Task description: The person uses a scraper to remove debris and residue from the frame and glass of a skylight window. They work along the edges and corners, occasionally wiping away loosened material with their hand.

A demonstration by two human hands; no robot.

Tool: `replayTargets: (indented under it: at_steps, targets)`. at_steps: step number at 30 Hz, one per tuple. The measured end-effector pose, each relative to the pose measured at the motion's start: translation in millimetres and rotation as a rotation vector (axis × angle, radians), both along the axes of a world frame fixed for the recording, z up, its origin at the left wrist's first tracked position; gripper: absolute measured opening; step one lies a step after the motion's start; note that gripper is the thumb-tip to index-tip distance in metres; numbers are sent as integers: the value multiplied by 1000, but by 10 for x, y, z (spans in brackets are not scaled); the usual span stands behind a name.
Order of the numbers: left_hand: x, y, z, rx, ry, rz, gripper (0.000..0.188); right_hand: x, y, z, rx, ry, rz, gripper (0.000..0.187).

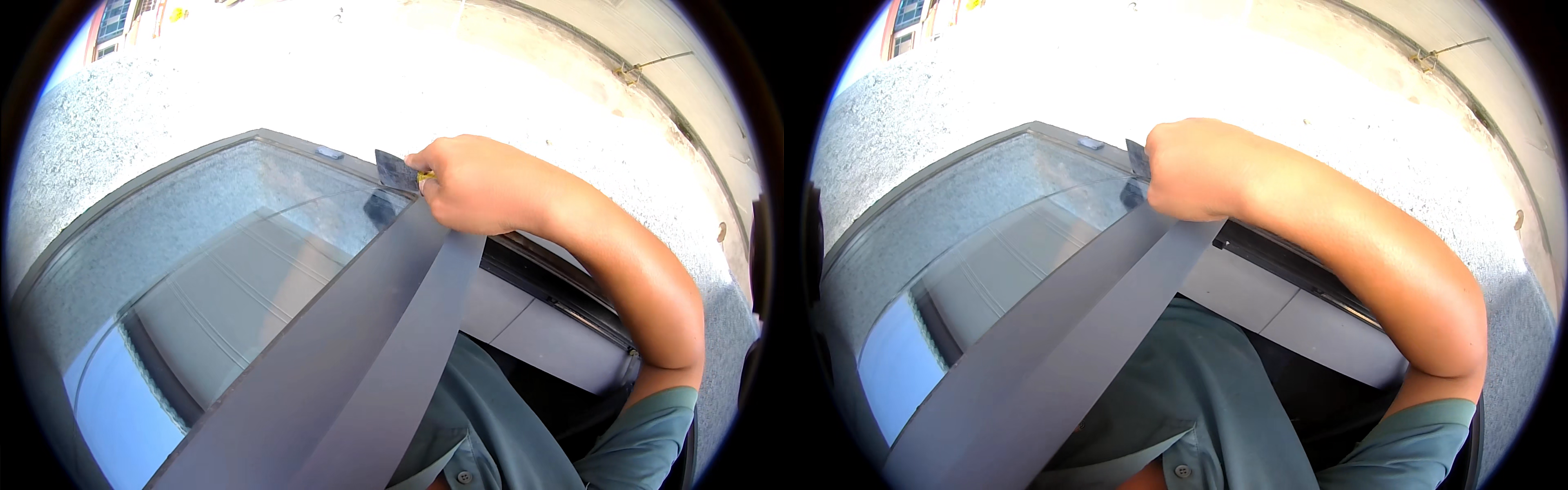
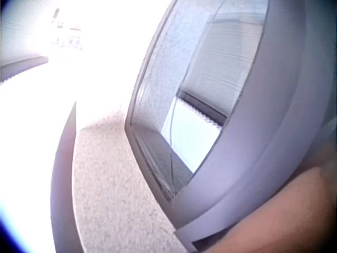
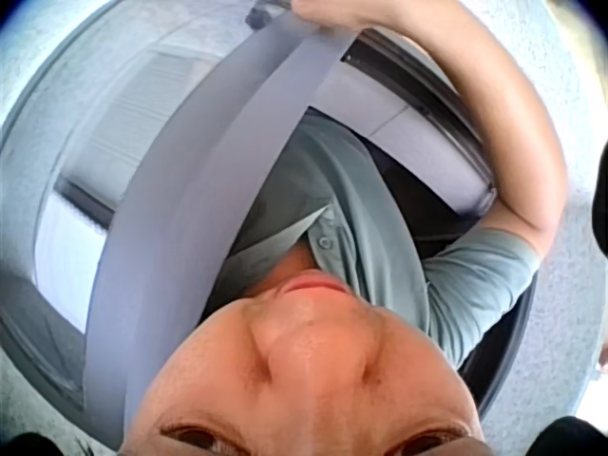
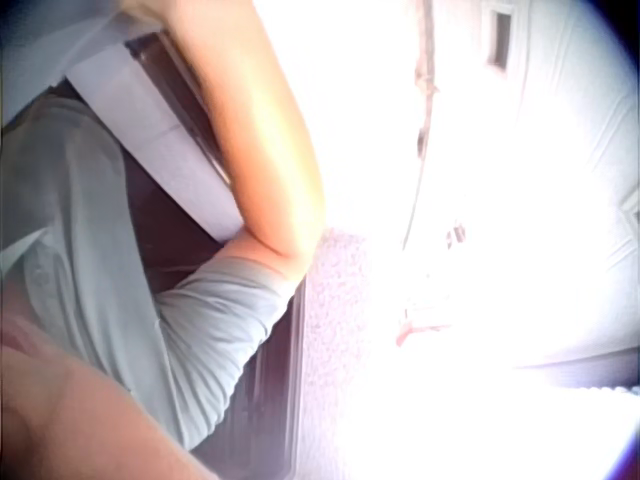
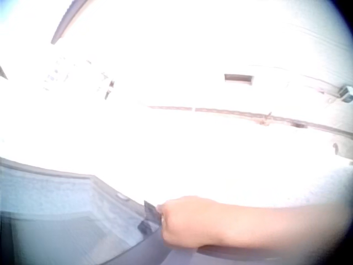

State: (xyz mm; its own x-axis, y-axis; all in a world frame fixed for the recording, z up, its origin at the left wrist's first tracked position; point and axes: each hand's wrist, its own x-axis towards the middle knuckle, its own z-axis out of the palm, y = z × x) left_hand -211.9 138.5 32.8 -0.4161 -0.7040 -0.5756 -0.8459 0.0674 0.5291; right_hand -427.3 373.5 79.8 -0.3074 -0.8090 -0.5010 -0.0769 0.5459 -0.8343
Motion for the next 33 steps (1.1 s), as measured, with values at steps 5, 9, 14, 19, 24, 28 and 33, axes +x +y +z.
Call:
replayTargets:
  at_steps: [5,9,14,19,24,28,33]
  targets:
    - [-15,20,31,9,-17,20,41,-143,-281,35,53,-74,76,47]
    - [-38,34,84,8,-40,45,40,-239,-486,75,-50,-63,113,36]
    - [-108,68,170,8,-94,76,39,-384,-785,79,-86,-74,131,21]
    - [-215,76,330,2,-173,143,38,-439,-1062,5,-120,-93,106,18]
    - [-101,-267,330,194,54,259,37,-534,-1423,-89,-167,-88,106,20]
    - [-65,-320,278,62,376,-20,43,-602,-1703,-179,-181,-74,141,21]
    - [-188,-365,247,-350,375,-309,50,-648,-2033,-257,-215,-93,105,25]
